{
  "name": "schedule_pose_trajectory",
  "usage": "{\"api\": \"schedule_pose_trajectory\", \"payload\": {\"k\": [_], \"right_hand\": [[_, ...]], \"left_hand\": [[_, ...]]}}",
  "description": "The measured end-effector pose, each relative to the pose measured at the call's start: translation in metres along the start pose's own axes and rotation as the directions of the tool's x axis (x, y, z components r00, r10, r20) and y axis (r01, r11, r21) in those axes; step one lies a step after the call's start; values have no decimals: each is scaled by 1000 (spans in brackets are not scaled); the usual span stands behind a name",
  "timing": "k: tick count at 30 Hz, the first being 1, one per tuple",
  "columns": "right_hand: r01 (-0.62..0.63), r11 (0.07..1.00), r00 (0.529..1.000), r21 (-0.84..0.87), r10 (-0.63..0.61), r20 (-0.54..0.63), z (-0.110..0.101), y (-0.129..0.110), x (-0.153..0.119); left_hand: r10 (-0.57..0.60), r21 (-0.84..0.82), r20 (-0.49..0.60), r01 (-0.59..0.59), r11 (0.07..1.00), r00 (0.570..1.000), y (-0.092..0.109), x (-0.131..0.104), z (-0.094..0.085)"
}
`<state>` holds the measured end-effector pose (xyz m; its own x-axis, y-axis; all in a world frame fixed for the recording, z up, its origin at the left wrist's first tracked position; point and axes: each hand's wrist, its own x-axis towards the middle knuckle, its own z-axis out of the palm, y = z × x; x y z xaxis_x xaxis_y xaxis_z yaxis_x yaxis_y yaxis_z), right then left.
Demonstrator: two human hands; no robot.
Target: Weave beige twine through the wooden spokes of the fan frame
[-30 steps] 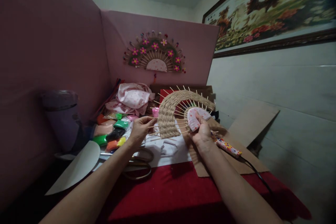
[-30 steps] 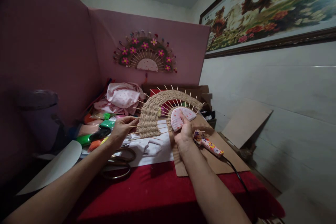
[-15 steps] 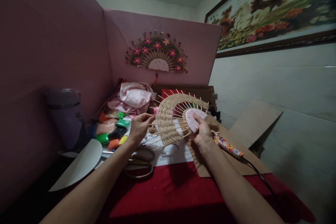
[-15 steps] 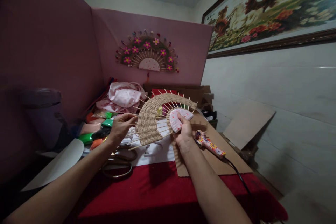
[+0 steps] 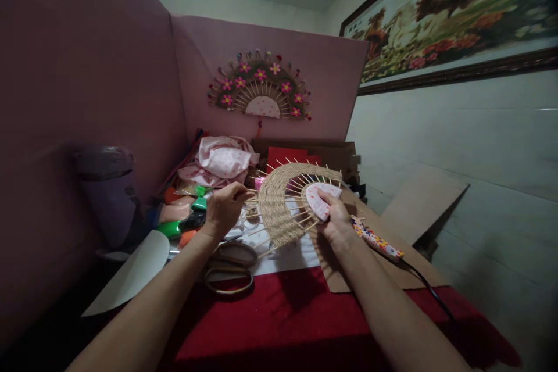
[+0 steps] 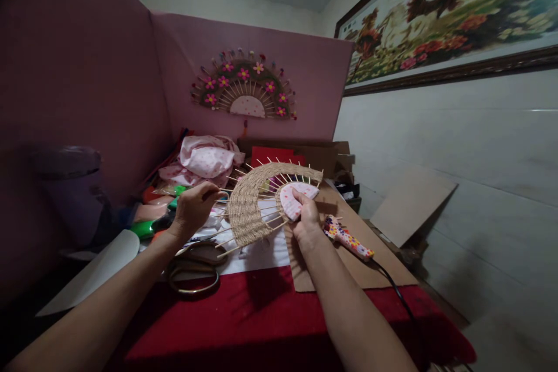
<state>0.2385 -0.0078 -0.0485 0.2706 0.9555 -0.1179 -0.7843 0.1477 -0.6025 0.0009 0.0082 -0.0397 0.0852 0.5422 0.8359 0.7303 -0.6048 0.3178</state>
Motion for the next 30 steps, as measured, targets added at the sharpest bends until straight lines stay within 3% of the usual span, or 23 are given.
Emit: {"api": "schedule_pose_trajectory", "payload": {"k": [4, 7, 10, 13, 17, 26, 30], "right_hand": [[4, 1000, 1000, 0, -4, -23, 3, -3, -1], [-45, 999, 999, -30, 44, -10, 5, -5, -4], [-72, 996, 997, -52, 73, 24, 7, -6, -6], [-110, 991, 993, -78, 114, 37, 8, -8, -9], [-157, 980, 986, -125, 163, 39, 9, -10, -13], [-148, 988, 985, -42, 151, 79, 14, -10, -21], [-187, 979, 977, -84, 195, 87, 15, -13, -26]], "left_hand": [[86, -27, 17, -86, 996, 996, 0, 2, -3], [76, -94, 59, -70, 993, 995, -1, 6, -5], [-52, -293, 121, 85, 952, 991, -4, 9, -5], [-181, -483, 244, 281, 829, 953, -4, 11, -6], [-247, -594, 344, 413, 690, 906, 2, 13, -7], [-314, -684, 451, 550, 479, 835, 10, 6, -3], [-311, -686, 449, 546, 481, 838, 10, 5, 1]]}}
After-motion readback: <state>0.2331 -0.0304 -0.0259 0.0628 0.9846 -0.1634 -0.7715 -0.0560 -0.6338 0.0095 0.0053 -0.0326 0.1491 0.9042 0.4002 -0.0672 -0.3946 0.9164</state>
